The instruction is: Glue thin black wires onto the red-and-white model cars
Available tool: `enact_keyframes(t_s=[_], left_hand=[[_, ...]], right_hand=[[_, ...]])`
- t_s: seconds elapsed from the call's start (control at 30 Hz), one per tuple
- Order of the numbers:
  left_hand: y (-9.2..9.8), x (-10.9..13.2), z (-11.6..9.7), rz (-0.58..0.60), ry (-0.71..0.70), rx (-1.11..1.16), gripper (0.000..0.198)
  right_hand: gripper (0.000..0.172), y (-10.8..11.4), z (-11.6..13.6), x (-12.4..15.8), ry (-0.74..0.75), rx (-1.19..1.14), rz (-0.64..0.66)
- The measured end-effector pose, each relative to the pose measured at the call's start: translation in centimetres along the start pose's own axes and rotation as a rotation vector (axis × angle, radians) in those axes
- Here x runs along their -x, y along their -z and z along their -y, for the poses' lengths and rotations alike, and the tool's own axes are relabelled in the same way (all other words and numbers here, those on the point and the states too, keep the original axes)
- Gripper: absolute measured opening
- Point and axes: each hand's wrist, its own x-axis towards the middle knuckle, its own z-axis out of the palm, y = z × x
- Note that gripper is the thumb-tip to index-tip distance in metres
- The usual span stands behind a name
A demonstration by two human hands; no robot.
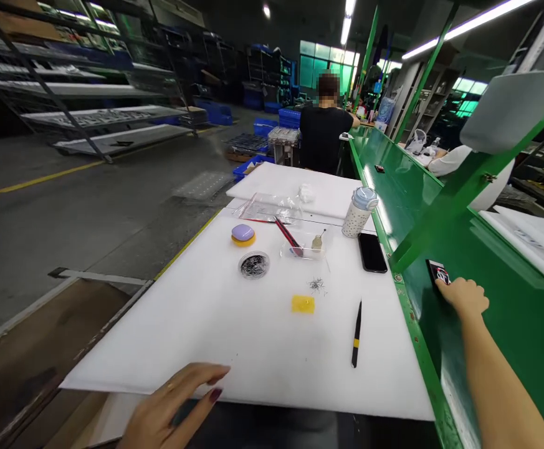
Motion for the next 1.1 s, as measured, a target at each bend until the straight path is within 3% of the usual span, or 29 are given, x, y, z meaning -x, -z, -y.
enact_keyframes(t_s=[0.07,0.13,0.2,0.3,0.33,0.43,0.57,0.6,0.7,0.73,0.83,0.9,1.0,1.1], left_hand=[[-1.2,-1.9,-0.9,-0.180,-0.146,-0.106,0.018],[-1.3,-3.0,-2.1,-0.262,-0.199,-0.149,0.017],[-0.7,-3.1,-3.3,-0.257,-0.182,0.120,0.018],[-0.3,-2.6,-4.1,-0.233,-0.098,0.561,0.037],[-0.5,-2.5,-4.0,-0.246,-0.070,0.558,0.035],[-2.5,-2.7,-2.7,-0.281,-0.028,0.233,0.014],[-5.5,-3.5,-0.4,-0.155,-0.054,0.115,0.013],[-5.9,-3.6,-0.1,-0.129,-0.068,0.113,0.012],[-6.1,-3.5,0.0,-0.126,-0.136,0.110,0.006],[-6.0,-3.4,-0.2,-0.144,-0.169,0.116,0.007],[-5.6,-3.1,-1.2,-0.191,-0.280,0.158,0.014],[-5.7,-2.8,-1.7,-0.199,-0.346,0.186,0.006],[-5.9,-2.5,-1.9,-0.229,-0.370,0.208,0.011],[-6.1,-2.5,-1.8,-0.302,-0.318,0.241,0.015]], right_hand=[[0.041,0.3,0.2,1.0,-0.024,0.006,0.034],[0.032,0.2,0.5,2.1,-0.048,0.005,0.057],[0.028,0.0,0.6,3.0,-0.073,0.004,0.067],[0.033,-0.3,0.5,4.0,-0.109,0.013,0.085],[0.033,-0.3,0.4,4.2,-0.119,0.020,0.092],[0.028,0.9,0.1,5.1,-0.140,0.023,0.105],[0.031,5.1,1.4,9.3,-0.142,-0.024,-0.056],[0.031,6.4,2.4,11.3,-0.107,-0.042,-0.102],[0.028,9.0,6.8,19.7,0.187,-0.141,-0.119],[0.028,9.3,8.8,23.0,0.296,-0.149,-0.069],[0.033,8.6,14.6,32.2,0.605,-0.105,0.124],[0.034,7.8,17.5,36.3,0.764,-0.088,0.179],[0.036,7.7,19.5,38.5,0.839,-0.094,0.214],[0.038,9.2,19.7,36.3,0.861,-0.183,0.412]])
